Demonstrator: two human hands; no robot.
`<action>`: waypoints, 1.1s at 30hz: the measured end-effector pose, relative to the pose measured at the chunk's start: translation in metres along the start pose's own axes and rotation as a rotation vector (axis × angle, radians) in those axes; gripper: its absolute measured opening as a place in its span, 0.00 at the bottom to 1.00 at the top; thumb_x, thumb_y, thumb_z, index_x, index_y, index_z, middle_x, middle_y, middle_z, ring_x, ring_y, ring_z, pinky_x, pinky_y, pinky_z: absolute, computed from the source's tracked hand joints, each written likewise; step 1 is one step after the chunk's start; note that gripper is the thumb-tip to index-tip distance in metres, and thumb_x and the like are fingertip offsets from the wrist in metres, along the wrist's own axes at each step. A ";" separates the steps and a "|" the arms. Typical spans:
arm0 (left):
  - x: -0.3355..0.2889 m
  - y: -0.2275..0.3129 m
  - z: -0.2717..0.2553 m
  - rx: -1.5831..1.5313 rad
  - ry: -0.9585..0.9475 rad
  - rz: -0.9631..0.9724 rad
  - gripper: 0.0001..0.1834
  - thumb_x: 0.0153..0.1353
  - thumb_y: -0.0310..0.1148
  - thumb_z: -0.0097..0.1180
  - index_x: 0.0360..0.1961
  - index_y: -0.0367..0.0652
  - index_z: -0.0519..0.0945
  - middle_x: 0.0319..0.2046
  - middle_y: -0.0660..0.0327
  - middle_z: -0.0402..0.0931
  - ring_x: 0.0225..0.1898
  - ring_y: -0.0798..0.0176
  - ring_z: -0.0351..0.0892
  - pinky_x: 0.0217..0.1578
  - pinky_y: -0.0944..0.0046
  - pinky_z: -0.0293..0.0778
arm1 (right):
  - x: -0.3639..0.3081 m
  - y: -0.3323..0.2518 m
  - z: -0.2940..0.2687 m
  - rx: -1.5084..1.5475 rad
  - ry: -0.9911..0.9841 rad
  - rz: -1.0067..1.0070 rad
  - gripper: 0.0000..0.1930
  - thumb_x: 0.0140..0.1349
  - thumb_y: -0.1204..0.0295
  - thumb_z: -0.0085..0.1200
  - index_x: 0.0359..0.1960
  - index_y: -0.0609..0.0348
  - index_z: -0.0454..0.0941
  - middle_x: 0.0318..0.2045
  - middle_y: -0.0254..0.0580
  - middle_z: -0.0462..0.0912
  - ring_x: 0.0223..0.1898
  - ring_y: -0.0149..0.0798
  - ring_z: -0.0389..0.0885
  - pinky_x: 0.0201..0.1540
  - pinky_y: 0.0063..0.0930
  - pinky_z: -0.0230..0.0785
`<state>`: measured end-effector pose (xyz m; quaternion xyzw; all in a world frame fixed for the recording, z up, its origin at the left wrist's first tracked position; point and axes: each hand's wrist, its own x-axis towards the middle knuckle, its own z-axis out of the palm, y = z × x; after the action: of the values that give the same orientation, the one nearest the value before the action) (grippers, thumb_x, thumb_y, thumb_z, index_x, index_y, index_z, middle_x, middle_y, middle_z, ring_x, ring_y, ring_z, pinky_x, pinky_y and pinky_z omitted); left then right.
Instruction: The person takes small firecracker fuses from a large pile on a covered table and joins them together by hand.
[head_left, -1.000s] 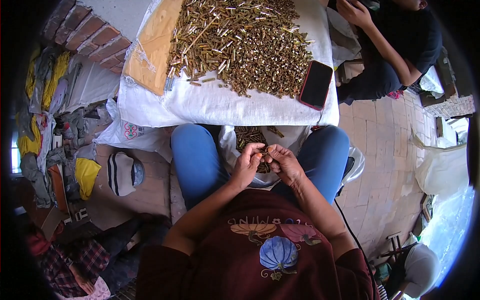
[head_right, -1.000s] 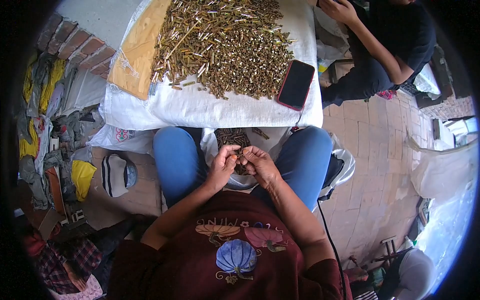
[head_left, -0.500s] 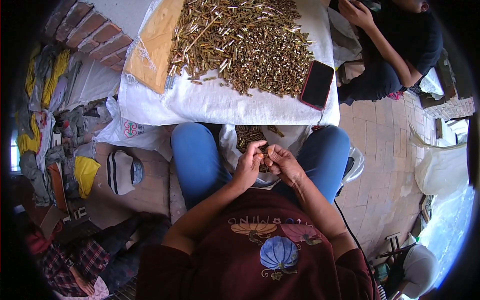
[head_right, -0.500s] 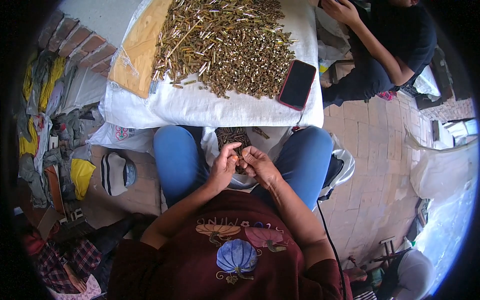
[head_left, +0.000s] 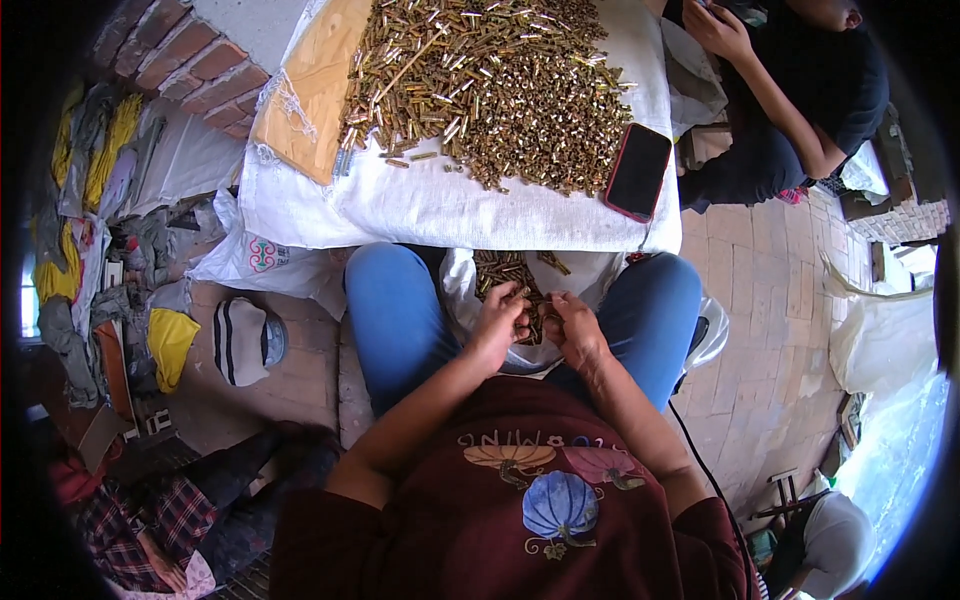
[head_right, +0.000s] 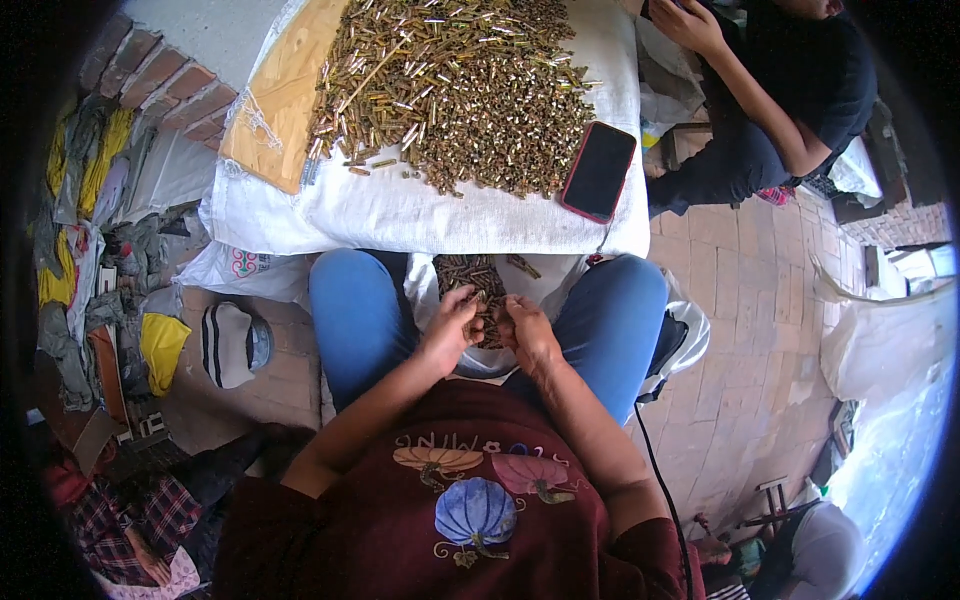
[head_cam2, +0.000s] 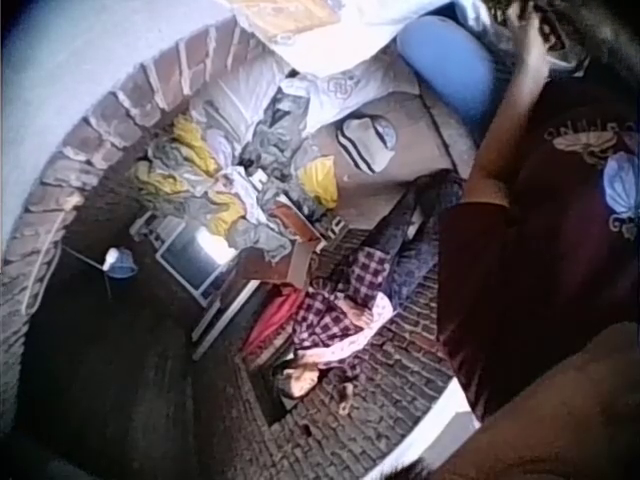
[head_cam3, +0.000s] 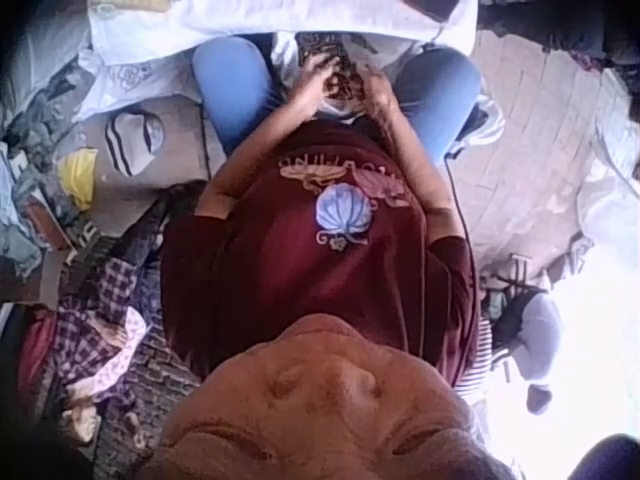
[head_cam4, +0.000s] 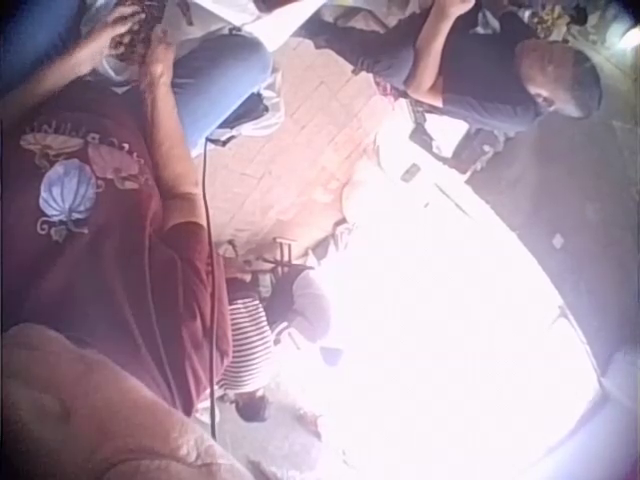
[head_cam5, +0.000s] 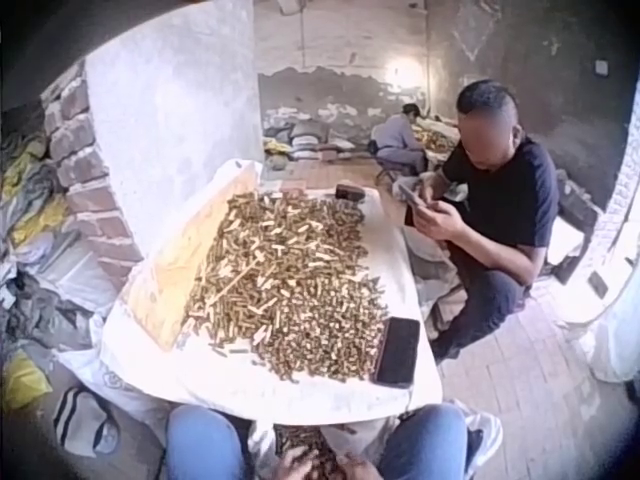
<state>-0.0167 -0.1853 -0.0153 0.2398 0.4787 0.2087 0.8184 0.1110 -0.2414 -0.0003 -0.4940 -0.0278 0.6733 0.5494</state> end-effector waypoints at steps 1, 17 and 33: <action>0.002 0.002 -0.006 -0.066 -0.025 -0.047 0.24 0.54 0.22 0.46 0.53 0.45 0.57 0.35 0.62 0.68 0.33 0.66 0.69 0.33 0.65 0.69 | 0.002 -0.001 -0.001 0.015 0.087 0.021 0.08 0.62 0.67 0.38 0.31 0.57 0.65 0.20 0.33 0.70 0.13 0.22 0.53 0.15 0.14 0.45; -0.002 0.005 -0.004 0.388 -0.154 0.387 0.10 0.54 0.24 0.51 0.39 0.36 0.74 0.32 0.63 0.75 0.34 0.73 0.73 0.36 0.74 0.69 | -0.005 -0.012 0.004 0.001 -0.039 -0.186 0.07 0.59 0.67 0.45 0.27 0.53 0.70 0.19 0.29 0.72 0.12 0.19 0.53 0.14 0.12 0.43; -0.010 0.005 0.004 0.528 -0.062 0.751 0.07 0.52 0.21 0.52 0.33 0.35 0.75 0.28 0.61 0.75 0.29 0.72 0.74 0.31 0.74 0.70 | -0.007 -0.013 0.002 0.056 -0.173 -0.079 0.05 0.59 0.68 0.46 0.28 0.52 0.69 0.15 0.30 0.70 0.11 0.20 0.54 0.14 0.12 0.43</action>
<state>-0.0187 -0.1879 -0.0036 0.6032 0.3710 0.3543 0.6108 0.1188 -0.2409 0.0128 -0.4172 -0.0758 0.6916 0.5847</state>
